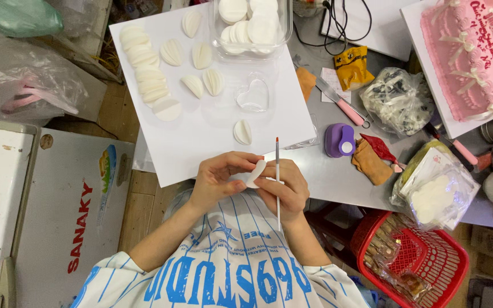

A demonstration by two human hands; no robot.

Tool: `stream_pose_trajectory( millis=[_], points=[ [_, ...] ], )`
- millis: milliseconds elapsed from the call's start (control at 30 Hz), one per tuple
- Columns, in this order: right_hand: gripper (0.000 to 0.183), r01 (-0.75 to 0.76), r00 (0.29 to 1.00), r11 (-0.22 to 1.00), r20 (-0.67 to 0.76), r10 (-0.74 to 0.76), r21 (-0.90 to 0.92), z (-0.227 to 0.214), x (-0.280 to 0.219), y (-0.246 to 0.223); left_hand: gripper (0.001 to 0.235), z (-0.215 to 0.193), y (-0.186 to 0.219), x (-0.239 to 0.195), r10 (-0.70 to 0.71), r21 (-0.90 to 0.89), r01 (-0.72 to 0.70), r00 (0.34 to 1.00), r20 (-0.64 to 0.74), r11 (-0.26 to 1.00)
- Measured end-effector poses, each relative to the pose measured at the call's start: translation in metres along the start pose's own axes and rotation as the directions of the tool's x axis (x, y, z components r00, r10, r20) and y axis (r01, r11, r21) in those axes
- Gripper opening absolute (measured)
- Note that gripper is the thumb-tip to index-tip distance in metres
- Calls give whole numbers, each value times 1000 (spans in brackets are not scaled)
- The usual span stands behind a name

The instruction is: The person assembles sugar petals by applying a liquid with a brush to petal-shaped pieces and pressing them together by hand.

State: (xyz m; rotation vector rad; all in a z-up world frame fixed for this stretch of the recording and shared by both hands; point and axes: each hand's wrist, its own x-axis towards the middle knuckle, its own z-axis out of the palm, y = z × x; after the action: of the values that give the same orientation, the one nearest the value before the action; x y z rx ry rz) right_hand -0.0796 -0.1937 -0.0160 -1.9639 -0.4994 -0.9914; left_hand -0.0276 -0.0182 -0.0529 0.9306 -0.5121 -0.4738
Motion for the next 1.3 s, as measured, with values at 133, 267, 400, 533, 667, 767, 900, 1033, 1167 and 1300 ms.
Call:
stream_pose_trajectory(
  millis=[133, 267, 400, 533, 667, 767, 900, 1033, 1167, 1300],
  points=[
    [29, 10, 999, 1000, 31, -10, -5, 3, 9, -3, 32, -1, 1, -2, 42, 36, -40, 998, -47, 999],
    [27, 23, 989, 999, 143, -27, 27, 5, 13, 4, 28, -7, -6, -8, 60, 33, -55, 984, -167, 998],
    [19, -146, 962, 977, 253, 104, 156, -4, 20, 19, 27, -21, -6, -8, 61, -15, -69, 949, -309, 998],
    [28, -293, 955, 905, 53, 292, 307, -2, 48, 63, 28, -33, 0, -12, 82, -36, -100, 941, -328, 994],
    [15, -350, 930, 933, 87, 356, -78, 5, 70, 86, 30, -34, 4, -15, 87, -65, -114, 941, -328, 991],
    [12, -301, 937, 933, 120, 328, -197, 14, 80, 99, 30, -35, 4, -16, 75, -82, -108, 940, -334, 991],
    [14, -221, 965, 944, 87, 248, -247, 16, 79, 105, 30, -37, 2, -17, 105, -86, -135, 951, -289, 987],
    [15, -258, 952, 936, 99, 288, -240, 13, 74, 102, 33, -42, -4, -11, 36, -237, -108, 957, -288, 966],
    [19, -329, 943, 936, -13, 334, 127, 3, 70, 85, 32, -41, -6, -3, -29, -346, -64, 967, -255, 936],
    [30, -141, 974, 819, -69, 214, 556, -9, 55, 42, 38, -31, -4, 5, -110, -447, 35, 984, -142, 894]
  ],
)
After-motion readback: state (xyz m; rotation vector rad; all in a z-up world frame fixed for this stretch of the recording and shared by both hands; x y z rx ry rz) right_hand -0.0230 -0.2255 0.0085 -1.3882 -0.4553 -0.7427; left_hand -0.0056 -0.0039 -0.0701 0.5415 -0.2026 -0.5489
